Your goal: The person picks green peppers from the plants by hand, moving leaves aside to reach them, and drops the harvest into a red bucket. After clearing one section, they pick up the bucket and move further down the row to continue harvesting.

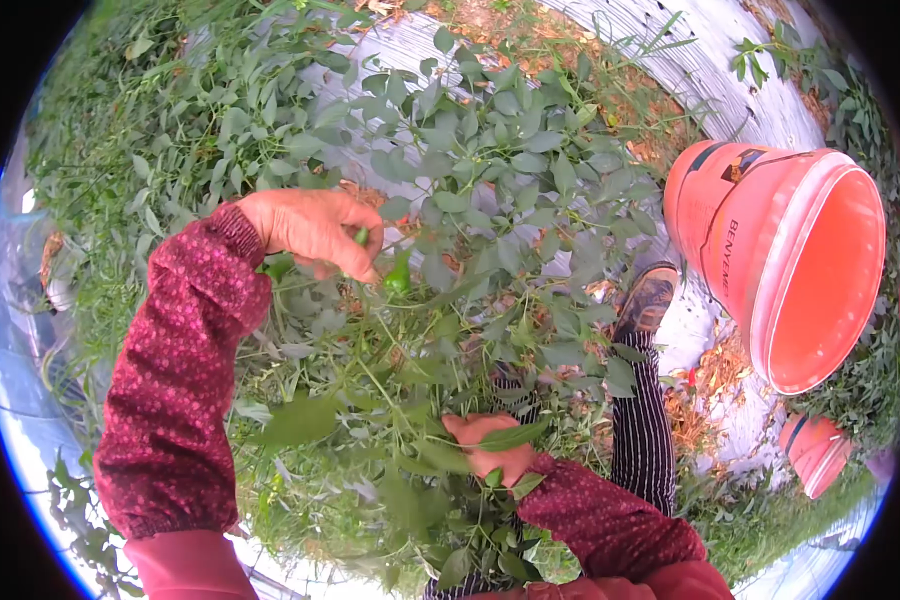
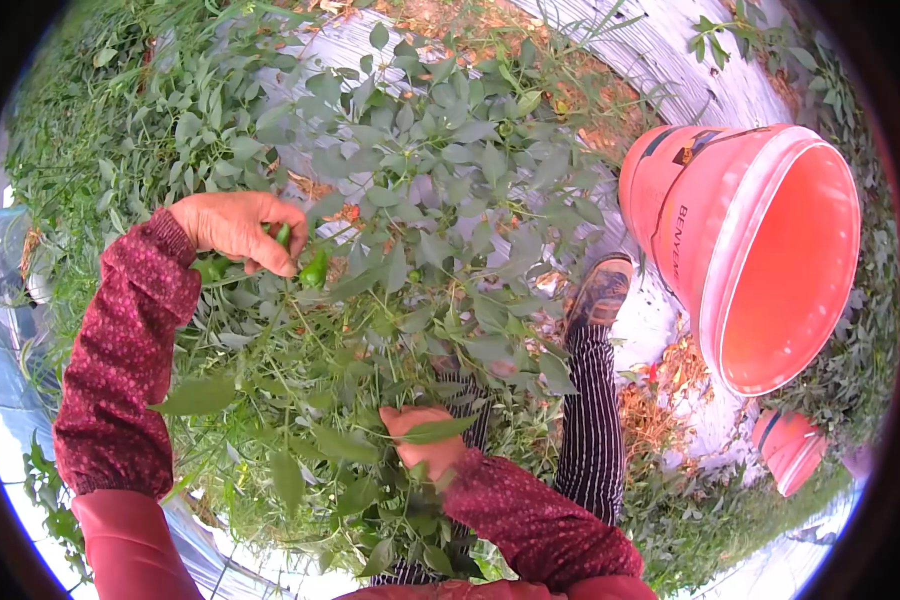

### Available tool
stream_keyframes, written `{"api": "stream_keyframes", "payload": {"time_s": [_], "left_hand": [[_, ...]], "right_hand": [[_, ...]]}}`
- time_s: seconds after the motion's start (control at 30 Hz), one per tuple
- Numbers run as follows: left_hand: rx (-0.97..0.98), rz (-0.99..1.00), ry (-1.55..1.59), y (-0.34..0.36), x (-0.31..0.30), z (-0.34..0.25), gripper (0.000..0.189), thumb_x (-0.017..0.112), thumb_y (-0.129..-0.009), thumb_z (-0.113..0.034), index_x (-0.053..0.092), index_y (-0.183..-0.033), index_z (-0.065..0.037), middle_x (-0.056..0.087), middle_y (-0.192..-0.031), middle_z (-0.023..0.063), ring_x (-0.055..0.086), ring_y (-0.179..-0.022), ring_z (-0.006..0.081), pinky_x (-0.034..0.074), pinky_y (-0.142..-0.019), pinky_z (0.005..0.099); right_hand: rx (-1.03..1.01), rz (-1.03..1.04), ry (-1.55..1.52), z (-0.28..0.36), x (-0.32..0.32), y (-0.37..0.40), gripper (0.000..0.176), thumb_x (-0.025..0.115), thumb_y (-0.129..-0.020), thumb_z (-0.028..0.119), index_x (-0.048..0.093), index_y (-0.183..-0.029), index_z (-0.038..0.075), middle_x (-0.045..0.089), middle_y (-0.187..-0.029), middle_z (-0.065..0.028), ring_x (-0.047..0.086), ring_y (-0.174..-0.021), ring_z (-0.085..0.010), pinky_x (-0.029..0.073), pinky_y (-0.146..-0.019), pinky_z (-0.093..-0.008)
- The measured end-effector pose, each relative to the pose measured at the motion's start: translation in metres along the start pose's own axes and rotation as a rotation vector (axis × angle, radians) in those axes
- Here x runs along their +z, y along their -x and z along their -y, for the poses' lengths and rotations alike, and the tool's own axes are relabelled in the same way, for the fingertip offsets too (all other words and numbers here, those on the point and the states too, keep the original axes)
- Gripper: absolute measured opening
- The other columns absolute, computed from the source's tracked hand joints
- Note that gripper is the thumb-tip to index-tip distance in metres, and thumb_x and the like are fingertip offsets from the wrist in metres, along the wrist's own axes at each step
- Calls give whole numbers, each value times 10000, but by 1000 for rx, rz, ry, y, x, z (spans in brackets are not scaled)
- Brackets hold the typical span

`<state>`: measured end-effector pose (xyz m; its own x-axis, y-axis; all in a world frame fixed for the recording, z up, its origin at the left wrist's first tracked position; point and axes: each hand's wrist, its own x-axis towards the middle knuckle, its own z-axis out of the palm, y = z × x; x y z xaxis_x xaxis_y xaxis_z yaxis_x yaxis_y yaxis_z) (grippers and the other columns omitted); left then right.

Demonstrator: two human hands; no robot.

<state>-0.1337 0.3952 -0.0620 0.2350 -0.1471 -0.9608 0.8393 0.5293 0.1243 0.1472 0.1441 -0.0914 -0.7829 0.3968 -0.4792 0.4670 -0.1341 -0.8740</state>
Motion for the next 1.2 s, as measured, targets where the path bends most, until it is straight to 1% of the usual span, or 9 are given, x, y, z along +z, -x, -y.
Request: {"api": "stream_keyframes", "payload": {"time_s": [0.2,0.27,0.3,0.57,0.67,0.7,1.07,1.13,1.2], "left_hand": [[-25,-14,99,-2,19,-12,565,592,-757,-633,644,-931,-97,495,-642,-57,440,-522,62,326,-458,216],[-18,8,9,-7,24,-19,623,554,-743,-690,660,-849,-85,489,-617,-45,451,-514,70,346,-466,217],[-63,-1,-107,-9,28,-23,642,557,-727,-705,665,-842,-83,488,-609,-32,464,-514,79,368,-476,230],[166,-289,-683,-4,66,-22,493,706,-648,-541,638,-763,-67,583,-625,104,594,-669,275,456,-655,374],[117,-153,-545,2,75,-23,405,720,-668,-504,683,-817,-128,592,-637,92,598,-672,259,459,-669,378],[61,-156,-535,6,79,-27,417,703,-685,-519,683,-811,-121,587,-633,96,600,-673,259,458,-665,377],[155,-327,-531,1,164,-18,514,695,-678,-534,685,-834,-44,586,-839,161,602,-798,332,475,-700,414],[163,-303,-508,5,166,-15,481,719,-673,-465,669,-867,-28,567,-894,156,601,-790,338,476,-710,419],[229,-348,-467,11,169,-15,403,730,-686,-356,644,-906,-30,564,-911,152,601,-788,338,480,-693,404]], "right_hand": [[-194,-272,78,-6,10,-2,184,459,-867,161,562,-958,38,574,-698,-107,570,-667,-318,438,-621,-405],[355,192,-895,-11,11,5,179,467,-871,173,561,-949,42,565,-674,-104,571,-668,-307,430,-629,-397],[-87,-49,-326,-14,6,4,175,479,-859,175,562,-935,41,560,-673,-104,567,-667,-301,413,-626,-399],[6,114,22,3,-6,-6,188,546,-705,114,487,-850,10,545,-699,-152,572,-681,-343,447,-575,-436],[13,23,58,6,-2,-5,188,554,-693,112,487,-841,16,530,-674,-140,574,-676,-335,456,-573,-425],[1,105,-23,2,-5,-5,487,529,-713,133,510,-1176,-19,572,-751,-177,587,-715,-339,467,-625,-423],[-143,-162,-25,16,-3,-14,361,536,-759,248,500,-1046,32,536,-723,-101,552,-648,-292,433,-540,-382],[57,132,-361,17,-6,-16,351,565,-781,223,484,-1082,62,547,-770,-108,568,-694,-311,447,-552,-388],[-240,-206,-50,19,0,-16,430,538,-765,155,468,-1178,64,582,-760,-135,581,-656,-337,466,-554,-421]]}}
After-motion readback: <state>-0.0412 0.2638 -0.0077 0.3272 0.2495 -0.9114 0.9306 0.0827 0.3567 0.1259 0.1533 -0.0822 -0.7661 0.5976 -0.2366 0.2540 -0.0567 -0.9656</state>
